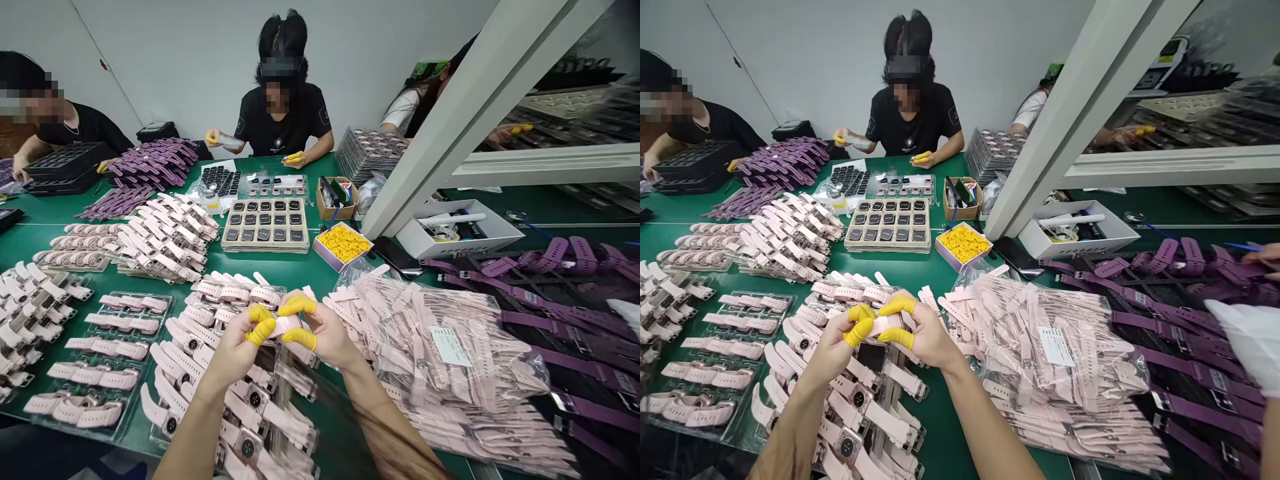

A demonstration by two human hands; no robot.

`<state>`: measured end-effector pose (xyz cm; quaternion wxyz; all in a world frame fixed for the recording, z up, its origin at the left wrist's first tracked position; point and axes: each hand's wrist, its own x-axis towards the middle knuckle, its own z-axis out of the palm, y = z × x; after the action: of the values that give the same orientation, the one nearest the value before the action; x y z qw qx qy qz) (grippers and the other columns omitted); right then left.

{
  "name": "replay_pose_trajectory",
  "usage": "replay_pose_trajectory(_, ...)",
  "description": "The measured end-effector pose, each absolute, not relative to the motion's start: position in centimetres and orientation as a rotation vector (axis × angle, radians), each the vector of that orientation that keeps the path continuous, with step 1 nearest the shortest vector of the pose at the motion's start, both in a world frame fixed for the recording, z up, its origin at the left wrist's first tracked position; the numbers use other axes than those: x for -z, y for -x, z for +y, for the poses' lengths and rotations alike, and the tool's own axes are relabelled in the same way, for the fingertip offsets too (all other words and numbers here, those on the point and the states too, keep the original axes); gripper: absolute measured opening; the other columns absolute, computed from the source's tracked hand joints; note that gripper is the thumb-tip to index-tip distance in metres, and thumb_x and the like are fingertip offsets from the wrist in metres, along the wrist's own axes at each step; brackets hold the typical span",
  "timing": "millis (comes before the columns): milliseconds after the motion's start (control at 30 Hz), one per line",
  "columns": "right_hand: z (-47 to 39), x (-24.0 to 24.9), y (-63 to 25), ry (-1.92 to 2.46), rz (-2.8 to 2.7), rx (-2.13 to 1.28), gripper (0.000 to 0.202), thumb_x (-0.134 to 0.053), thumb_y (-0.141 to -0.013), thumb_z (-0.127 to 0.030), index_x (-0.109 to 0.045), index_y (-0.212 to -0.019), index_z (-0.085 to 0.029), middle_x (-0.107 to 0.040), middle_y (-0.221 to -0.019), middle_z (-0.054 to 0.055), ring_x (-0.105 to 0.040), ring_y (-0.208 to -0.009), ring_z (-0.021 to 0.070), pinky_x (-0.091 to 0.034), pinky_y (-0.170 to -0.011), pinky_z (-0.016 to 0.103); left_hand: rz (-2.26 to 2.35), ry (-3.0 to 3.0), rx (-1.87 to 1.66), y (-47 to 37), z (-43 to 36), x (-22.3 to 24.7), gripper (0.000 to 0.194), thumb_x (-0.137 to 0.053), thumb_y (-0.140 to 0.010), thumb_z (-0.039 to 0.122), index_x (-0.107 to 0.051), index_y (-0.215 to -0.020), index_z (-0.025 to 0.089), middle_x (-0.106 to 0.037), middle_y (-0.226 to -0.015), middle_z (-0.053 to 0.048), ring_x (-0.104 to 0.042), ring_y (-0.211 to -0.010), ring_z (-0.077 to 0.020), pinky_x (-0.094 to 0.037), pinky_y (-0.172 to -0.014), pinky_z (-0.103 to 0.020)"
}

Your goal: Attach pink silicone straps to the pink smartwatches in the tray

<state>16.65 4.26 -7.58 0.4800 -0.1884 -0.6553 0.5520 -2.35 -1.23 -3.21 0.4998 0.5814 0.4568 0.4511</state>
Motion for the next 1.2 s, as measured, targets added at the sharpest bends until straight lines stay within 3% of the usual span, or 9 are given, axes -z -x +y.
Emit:
replay_pose_trajectory(300,3.9,5.6,-17.4,0.507,-1.892,-1.014,0.022,-0.072,-0.095,-0.038,-0.070,-0.112,-0.023,-0.067,-0.101,0.009,-0.060,-0.100,0.0250,-0.052,-0.088,0.043,1.298,-1.632,-1.024,2.4,-1.4,3.4,0.031,-0.063,-0.099,0.038,-0.056,-0.075,0.019,-0.057,-0.079,-0.002,-0.051,-0.078,-0.0176,-0.040,-0.072,-0.030)
replay_pose_trajectory(433,3.7,5.8,-17.4,0.504,-1.798,-1.108,0.024,-0.073,-0.095,-0.040,-0.069,-0.112,-0.024,-0.065,-0.106,0.008,-0.060,-0.102,0.0243,-0.052,-0.089,0.041,1.140,-1.412,-1.120,2.2,-1.3,3.5,0.037,-0.068,-0.094,0.050,-0.059,-0.078,0.018,-0.063,-0.079,-0.003,-0.059,-0.077,-0.0172,-0.048,-0.073,-0.029)
replay_pose_trajectory(533,3.6,6.2,-17.2,0.434,-1.659,-1.300,0.029,-0.074,-0.092,-0.048,-0.070,-0.109,-0.025,-0.064,-0.104,0.007,-0.062,-0.100,0.0231,-0.052,-0.090,0.040,0.941,-1.166,-1.179,2.0,-1.3,3.8,0.043,-0.073,-0.087,0.060,-0.058,-0.092,0.020,-0.063,-0.071,0.001,-0.063,-0.061,-0.0149,-0.051,-0.056,-0.025)
replay_pose_trajectory(600,3.4,6.2,-17.1,0.394,-1.619,-1.378,0.032,-0.076,-0.090,-0.052,-0.070,-0.106,-0.025,-0.064,-0.102,0.006,-0.063,-0.098,0.0228,-0.052,-0.090,0.040,0.902,-1.059,-1.187,1.8,-1.4,4.0,0.044,-0.080,-0.083,0.054,-0.054,-0.099,0.022,-0.060,-0.063,0.006,-0.058,-0.047,-0.0117,-0.046,-0.044,-0.020)
replay_pose_trajectory(700,3.2,5.9,-16.8,0.371,-1.645,-1.387,0.034,-0.077,-0.088,-0.054,-0.071,-0.102,-0.023,-0.064,-0.101,0.006,-0.063,-0.097,0.0223,-0.052,-0.090,0.040,0.915,-1.016,-1.174,1.2,-1.6,4.1,0.046,-0.089,-0.076,0.042,-0.051,-0.093,0.023,-0.057,-0.056,0.009,-0.049,-0.036,-0.0078,-0.039,-0.034,-0.015)
replay_pose_trajectory(867,3.0,5.4,-16.2,0.352,-1.714,-1.341,0.036,-0.072,-0.091,-0.056,-0.069,-0.103,-0.022,-0.064,-0.101,0.007,-0.062,-0.095,0.0215,-0.053,-0.087,0.038,0.976,-1.041,-1.341,0.9,-1.7,3.6,0.052,-0.096,-0.067,0.035,-0.048,-0.075,0.020,-0.055,-0.052,0.010,-0.046,-0.036,-0.0028,-0.039,-0.038,-0.011)
replay_pose_trajectory(1000,2.9,5.4,-16.2,0.359,-1.671,-1.338,0.030,-0.074,-0.092,-0.050,-0.070,-0.104,-0.023,-0.065,-0.101,0.006,-0.062,-0.097,0.0224,-0.051,-0.090,0.039,0.829,-1.014,-1.226,1.7,-1.5,4.0,0.051,-0.085,-0.075,0.059,-0.056,-0.094,0.022,-0.062,-0.054,0.006,-0.054,-0.034,-0.0102,-0.041,-0.032,-0.016)
replay_pose_trajectory(1100,2.9,5.5,-16.3,0.313,-1.611,-1.403,0.030,-0.077,-0.089,-0.050,-0.071,-0.103,-0.024,-0.064,-0.101,0.005,-0.063,-0.095,0.0216,-0.052,-0.089,0.039,0.779,-0.994,-1.178,1.7,-1.5,4.2,0.041,-0.083,-0.082,0.049,-0.052,-0.091,0.023,-0.062,-0.055,0.006,-0.055,-0.035,-0.0106,-0.040,-0.032,-0.016)
replay_pose_trajectory(1200,2.9,5.5,-16.3,0.319,-1.661,-1.385,0.032,-0.077,-0.089,-0.051,-0.070,-0.102,-0.023,-0.064,-0.102,0.006,-0.063,-0.095,0.0217,-0.053,-0.089,0.040,0.833,-1.024,-1.206,1.6,-1.7,3.8,0.040,-0.084,-0.083,0.038,-0.047,-0.085,0.023,-0.054,-0.053,0.010,-0.042,-0.032,-0.0044,-0.032,-0.035,-0.013)
